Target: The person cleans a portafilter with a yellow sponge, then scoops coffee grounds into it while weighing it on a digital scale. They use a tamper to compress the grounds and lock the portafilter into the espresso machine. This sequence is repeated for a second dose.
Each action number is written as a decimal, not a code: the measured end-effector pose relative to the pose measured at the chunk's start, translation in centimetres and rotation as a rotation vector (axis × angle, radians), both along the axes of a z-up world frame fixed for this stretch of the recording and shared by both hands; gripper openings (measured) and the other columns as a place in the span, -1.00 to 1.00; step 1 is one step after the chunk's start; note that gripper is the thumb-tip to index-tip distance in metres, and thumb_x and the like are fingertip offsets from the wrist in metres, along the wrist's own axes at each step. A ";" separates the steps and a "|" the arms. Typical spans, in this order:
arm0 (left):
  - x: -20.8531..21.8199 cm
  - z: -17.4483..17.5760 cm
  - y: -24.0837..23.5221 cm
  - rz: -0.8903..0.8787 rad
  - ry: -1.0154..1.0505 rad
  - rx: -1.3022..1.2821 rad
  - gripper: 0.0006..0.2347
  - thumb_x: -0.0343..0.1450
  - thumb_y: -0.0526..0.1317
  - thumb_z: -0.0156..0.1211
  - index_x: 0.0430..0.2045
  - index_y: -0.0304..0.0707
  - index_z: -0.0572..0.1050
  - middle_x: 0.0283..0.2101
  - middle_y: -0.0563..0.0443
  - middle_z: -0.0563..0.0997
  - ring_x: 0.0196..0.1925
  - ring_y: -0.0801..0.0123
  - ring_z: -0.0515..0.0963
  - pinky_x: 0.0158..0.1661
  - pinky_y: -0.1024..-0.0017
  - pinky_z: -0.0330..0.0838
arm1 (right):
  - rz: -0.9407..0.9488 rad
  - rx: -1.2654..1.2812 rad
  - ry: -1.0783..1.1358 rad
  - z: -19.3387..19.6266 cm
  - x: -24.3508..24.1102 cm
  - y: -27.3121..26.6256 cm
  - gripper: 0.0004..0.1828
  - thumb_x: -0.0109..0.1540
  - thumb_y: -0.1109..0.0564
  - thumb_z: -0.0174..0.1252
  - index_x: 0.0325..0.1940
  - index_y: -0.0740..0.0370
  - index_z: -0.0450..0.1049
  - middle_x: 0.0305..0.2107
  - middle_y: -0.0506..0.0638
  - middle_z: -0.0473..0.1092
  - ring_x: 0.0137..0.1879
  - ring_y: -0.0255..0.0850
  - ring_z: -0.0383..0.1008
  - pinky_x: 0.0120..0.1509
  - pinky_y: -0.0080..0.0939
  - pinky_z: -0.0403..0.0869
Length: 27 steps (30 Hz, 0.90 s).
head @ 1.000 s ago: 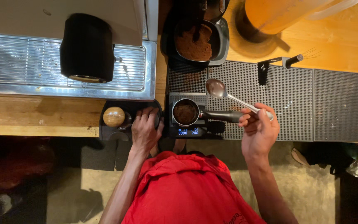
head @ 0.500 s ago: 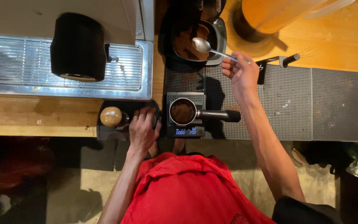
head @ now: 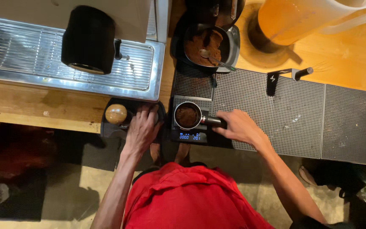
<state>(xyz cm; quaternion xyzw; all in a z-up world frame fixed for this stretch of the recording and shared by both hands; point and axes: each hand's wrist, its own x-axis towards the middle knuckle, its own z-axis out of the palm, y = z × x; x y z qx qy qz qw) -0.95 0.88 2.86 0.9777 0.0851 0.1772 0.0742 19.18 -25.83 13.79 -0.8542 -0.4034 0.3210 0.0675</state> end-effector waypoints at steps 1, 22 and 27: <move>-0.4 0.4 -0.9 -0.002 0.002 -0.003 -0.56 0.38 -0.04 0.35 0.08 -0.28 0.49 0.00 -0.23 0.50 -0.01 -0.09 0.59 -0.29 0.16 0.59 | -0.002 -0.003 0.002 -0.3 -0.1 -0.8 -0.70 0.19 -0.15 0.29 -0.14 0.02 0.53 -0.45 0.05 0.59 -0.18 0.07 0.65 0.04 0.04 0.57; -21.9 -7.2 -3.9 -0.023 0.478 -2.201 -0.61 0.25 -0.45 0.12 -0.02 -0.19 0.38 -0.06 0.01 0.56 0.01 0.50 0.47 -0.07 0.57 0.40 | -0.915 0.252 0.185 -10.5 -34.4 12.3 -0.62 0.30 -0.16 0.09 0.07 0.07 0.33 -0.23 0.10 0.57 -0.06 0.14 0.61 0.02 0.06 0.44; -19.2 -5.9 -3.5 0.098 0.483 -1.885 -0.87 0.40 -0.26 0.14 -0.27 -0.30 0.54 -0.40 -0.04 0.56 -0.34 0.25 0.54 -0.27 0.33 0.49 | -0.759 0.744 -0.209 -8.8 -31.5 14.6 0.15 0.10 -0.08 0.45 0.56 0.38 -0.05 0.29 0.49 0.16 0.37 0.44 0.25 0.45 0.33 0.29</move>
